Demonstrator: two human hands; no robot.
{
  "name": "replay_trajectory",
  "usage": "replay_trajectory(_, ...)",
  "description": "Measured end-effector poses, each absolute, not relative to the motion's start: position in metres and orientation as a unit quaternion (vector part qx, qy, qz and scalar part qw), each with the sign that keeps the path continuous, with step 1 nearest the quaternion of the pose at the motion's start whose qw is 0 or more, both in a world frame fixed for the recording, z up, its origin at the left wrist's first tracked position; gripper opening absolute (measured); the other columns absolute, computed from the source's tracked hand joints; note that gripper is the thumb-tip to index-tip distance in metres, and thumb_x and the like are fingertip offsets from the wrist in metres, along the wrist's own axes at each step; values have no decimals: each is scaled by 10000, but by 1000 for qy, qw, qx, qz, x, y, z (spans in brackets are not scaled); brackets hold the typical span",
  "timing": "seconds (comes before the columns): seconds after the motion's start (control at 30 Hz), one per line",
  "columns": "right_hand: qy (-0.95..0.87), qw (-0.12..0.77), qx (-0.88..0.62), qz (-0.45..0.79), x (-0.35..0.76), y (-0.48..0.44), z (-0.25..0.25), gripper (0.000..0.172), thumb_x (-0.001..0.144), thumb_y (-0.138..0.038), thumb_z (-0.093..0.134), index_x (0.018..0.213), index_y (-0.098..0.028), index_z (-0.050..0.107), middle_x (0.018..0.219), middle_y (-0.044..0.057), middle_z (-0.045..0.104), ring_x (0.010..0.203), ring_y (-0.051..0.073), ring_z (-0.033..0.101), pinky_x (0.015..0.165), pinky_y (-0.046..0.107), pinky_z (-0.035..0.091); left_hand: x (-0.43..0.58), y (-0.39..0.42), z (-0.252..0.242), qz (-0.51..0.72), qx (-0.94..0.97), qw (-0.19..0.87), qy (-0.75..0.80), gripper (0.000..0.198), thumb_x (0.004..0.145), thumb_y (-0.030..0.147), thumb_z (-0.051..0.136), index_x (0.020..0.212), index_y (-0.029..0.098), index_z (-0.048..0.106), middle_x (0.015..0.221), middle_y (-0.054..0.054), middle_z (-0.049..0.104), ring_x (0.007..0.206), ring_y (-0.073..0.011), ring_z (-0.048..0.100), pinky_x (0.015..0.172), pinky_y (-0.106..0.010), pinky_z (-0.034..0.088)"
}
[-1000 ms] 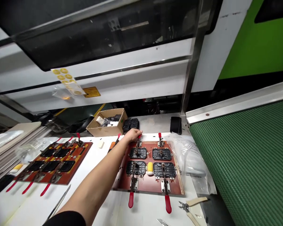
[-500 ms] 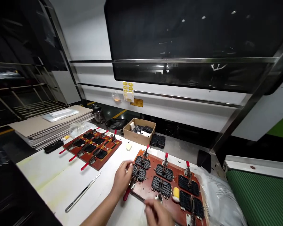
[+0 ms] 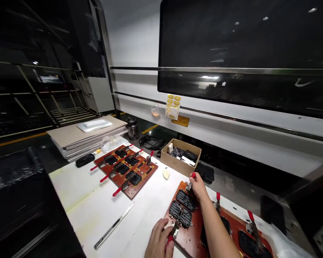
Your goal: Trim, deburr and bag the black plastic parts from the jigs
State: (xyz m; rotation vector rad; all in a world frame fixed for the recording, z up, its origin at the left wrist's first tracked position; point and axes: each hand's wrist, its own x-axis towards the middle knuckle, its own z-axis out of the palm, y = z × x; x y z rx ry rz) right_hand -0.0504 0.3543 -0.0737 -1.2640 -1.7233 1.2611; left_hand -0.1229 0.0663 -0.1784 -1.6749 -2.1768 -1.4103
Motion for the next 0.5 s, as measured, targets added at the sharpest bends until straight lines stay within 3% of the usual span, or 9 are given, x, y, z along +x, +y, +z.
replay_trajectory(0.17,-740,244,-478,405,-9,359,-58,261,992,-372,665,1164,-178,695,1064,47,729,904,191,675,878,383,539,-127,56,-148,-424,-560,-30,-711,361,1027,286,550,1371,250,653,1513,-134,624,1416,-325,580,1102,-532,584)
replay_trajectory(0.33,-800,150,-456,358,11,305,-47,145,805,-266,800,901,-190,724,787,-7,697,743,182,623,781,333,465,-131,57,-142,-433,-568,-49,-698,368,1044,301,514,1380,229,647,1509,-147,623,1427,-317,570,1129,-574,555)
replay_trajectory(0.4,-815,155,-437,348,7,281,-41,109,760,-218,797,781,-196,692,792,2,689,794,193,620,802,326,440,-132,57,-143,-442,-564,-61,-695,380,1047,316,506,1391,230,643,1503,-147,628,1419,-315,575,1141,-589,538)
replay_trajectory(0.5,-810,204,-436,335,7,250,-23,112,835,-226,686,738,-206,634,859,39,690,892,223,615,840,328,421,-132,54,-135,-484,-534,-74,-689,400,1045,362,511,1391,213,645,1486,-161,636,1416,-325,574,1156,-602,514)
